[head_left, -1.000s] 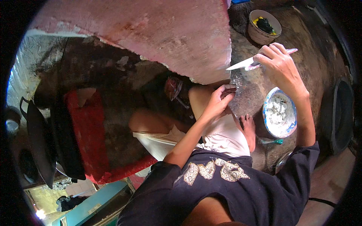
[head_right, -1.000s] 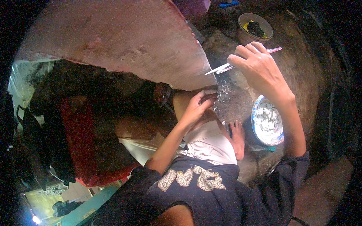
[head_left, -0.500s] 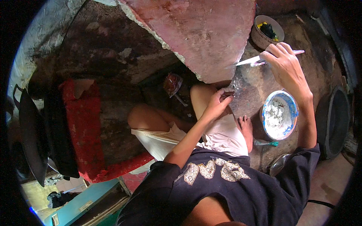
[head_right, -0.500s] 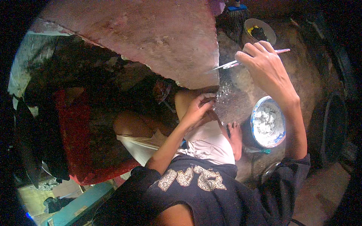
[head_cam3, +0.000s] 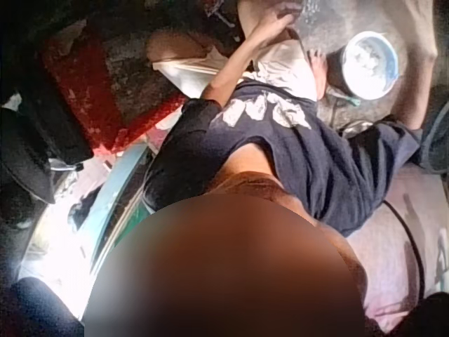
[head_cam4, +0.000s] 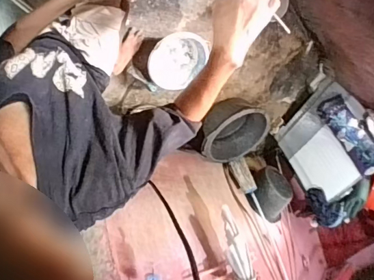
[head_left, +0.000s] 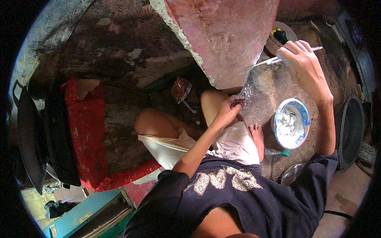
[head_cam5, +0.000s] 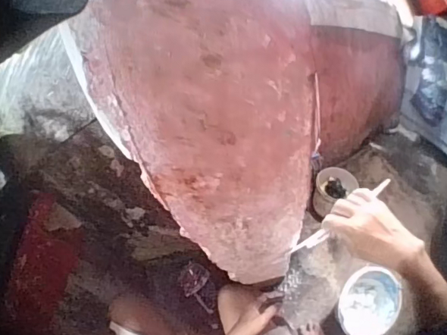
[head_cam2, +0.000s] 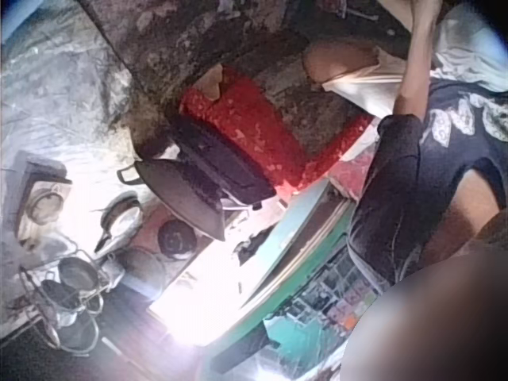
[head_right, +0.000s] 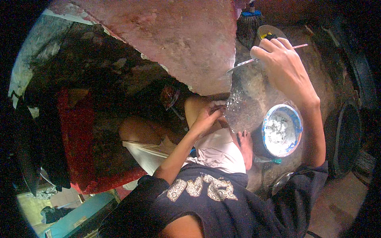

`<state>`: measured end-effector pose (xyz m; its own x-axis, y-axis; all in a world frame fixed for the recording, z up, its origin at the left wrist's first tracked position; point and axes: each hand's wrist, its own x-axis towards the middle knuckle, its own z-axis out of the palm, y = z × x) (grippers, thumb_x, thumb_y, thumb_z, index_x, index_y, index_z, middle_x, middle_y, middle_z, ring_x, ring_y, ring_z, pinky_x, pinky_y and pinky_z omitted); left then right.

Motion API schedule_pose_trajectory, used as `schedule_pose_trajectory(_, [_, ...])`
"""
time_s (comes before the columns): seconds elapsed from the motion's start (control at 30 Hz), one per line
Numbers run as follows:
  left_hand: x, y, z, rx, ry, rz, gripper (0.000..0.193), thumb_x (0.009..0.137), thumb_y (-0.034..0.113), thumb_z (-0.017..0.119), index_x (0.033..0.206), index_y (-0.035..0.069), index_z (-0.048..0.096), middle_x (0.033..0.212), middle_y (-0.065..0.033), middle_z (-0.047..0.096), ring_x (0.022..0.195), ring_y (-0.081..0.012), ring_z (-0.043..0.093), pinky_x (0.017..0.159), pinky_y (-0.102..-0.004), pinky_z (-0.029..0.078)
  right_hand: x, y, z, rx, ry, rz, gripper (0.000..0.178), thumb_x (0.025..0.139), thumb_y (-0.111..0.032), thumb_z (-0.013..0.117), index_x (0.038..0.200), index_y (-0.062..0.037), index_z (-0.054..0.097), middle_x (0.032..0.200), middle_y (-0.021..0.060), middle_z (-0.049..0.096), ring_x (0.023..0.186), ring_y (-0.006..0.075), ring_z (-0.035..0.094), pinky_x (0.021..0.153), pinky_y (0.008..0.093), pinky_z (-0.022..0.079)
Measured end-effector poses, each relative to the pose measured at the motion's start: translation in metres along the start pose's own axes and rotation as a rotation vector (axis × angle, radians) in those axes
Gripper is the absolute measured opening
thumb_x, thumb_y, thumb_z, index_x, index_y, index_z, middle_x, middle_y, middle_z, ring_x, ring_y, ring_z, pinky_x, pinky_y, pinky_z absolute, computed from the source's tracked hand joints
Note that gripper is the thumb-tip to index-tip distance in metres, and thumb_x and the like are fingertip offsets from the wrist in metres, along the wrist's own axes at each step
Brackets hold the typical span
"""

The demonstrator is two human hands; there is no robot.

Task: The person applies a white plaster or putty substance to a pink-painted wall edge using a putty knife and a plastic trowel, then uses their hands to smooth the material over the surface.

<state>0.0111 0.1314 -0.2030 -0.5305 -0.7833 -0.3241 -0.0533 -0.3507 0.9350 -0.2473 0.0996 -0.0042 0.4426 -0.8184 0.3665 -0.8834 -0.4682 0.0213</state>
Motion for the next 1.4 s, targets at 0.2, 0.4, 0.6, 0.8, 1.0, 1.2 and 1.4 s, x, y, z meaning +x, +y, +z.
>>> schedule_pose_trajectory(0.2, [-0.001,-0.004,-0.002,0.026,0.007,0.057,0.030,0.095,0.011,0.053,0.121,-0.001,0.058,0.118,-0.0108,0.064,0.113,-0.0205,0.058,0.100,-0.0319,0.043,0.008,-0.002,-0.016,-0.050,-0.004,0.018,0.025,0.073,-0.002,0.062,0.098,-0.0050,0.060,0.093,0.0117,0.059,0.097,0.0314,0.058,0.091,0.0413,0.044])
schedule_pose_trajectory(0.4, [-0.002,0.002,-0.003,0.049,-0.016,0.018,0.032,0.095,0.017,0.056,0.123,0.001,0.058,0.121,-0.0090,0.063,0.116,-0.0201,0.056,0.102,-0.0318,0.042,0.016,0.000,-0.031,-0.050,0.015,0.000,0.029,0.072,0.000,0.064,0.101,-0.0040,0.060,0.096,0.0130,0.059,0.099,0.0328,0.057,0.091,0.0422,0.044])
schedule_pose_trajectory(0.6, [-0.002,0.003,-0.002,0.064,-0.013,0.000,0.039,0.095,0.028,0.062,0.127,0.006,0.058,0.123,-0.0066,0.062,0.117,-0.0189,0.055,0.102,-0.0318,0.042,0.017,0.003,-0.049,-0.038,0.007,0.015,0.032,0.074,0.000,0.065,0.105,-0.0017,0.059,0.099,0.0151,0.059,0.100,0.0348,0.056,0.092,0.0427,0.044])
schedule_pose_trajectory(0.8, [0.002,-0.008,-0.005,0.010,-0.050,0.050,0.037,0.095,0.023,0.063,0.128,0.008,0.057,0.123,-0.0065,0.062,0.114,-0.0167,0.057,0.097,-0.0301,0.045,0.002,0.008,-0.071,0.030,0.064,0.046,0.024,0.076,-0.007,0.062,0.099,-0.0038,0.059,0.094,0.0149,0.059,0.097,0.0364,0.058,0.087,0.0416,0.044])
schedule_pose_trajectory(1.0, [0.004,-0.021,-0.005,0.031,0.004,0.044,0.033,0.094,0.015,0.060,0.125,0.004,0.057,0.118,-0.0069,0.063,0.109,-0.0159,0.059,0.094,-0.0287,0.047,-0.022,0.011,-0.027,0.190,-0.213,0.201,0.025,0.073,0.001,0.062,0.097,-0.0025,0.058,0.092,0.0146,0.057,0.097,0.0354,0.056,0.090,0.0428,0.042])
schedule_pose_trajectory(1.2, [0.000,-0.012,-0.002,-0.089,0.018,-0.089,0.031,0.092,0.011,0.062,0.120,-0.001,0.058,0.117,-0.0096,0.064,0.108,-0.0182,0.061,0.097,-0.0310,0.047,-0.024,0.017,0.023,0.224,-0.053,0.132,0.029,0.072,0.003,0.061,0.100,-0.0022,0.057,0.093,0.0150,0.057,0.096,0.0352,0.056,0.089,0.0425,0.042])
schedule_pose_trajectory(1.4, [-0.006,0.001,-0.001,0.095,0.056,-0.096,0.029,0.092,0.010,0.060,0.119,-0.001,0.059,0.115,-0.0109,0.065,0.107,-0.0197,0.062,0.096,-0.0318,0.047,-0.012,0.020,0.015,0.170,-0.013,0.112,0.028,0.074,0.004,0.062,0.100,-0.0034,0.058,0.093,0.0144,0.057,0.097,0.0354,0.056,0.090,0.0437,0.042])
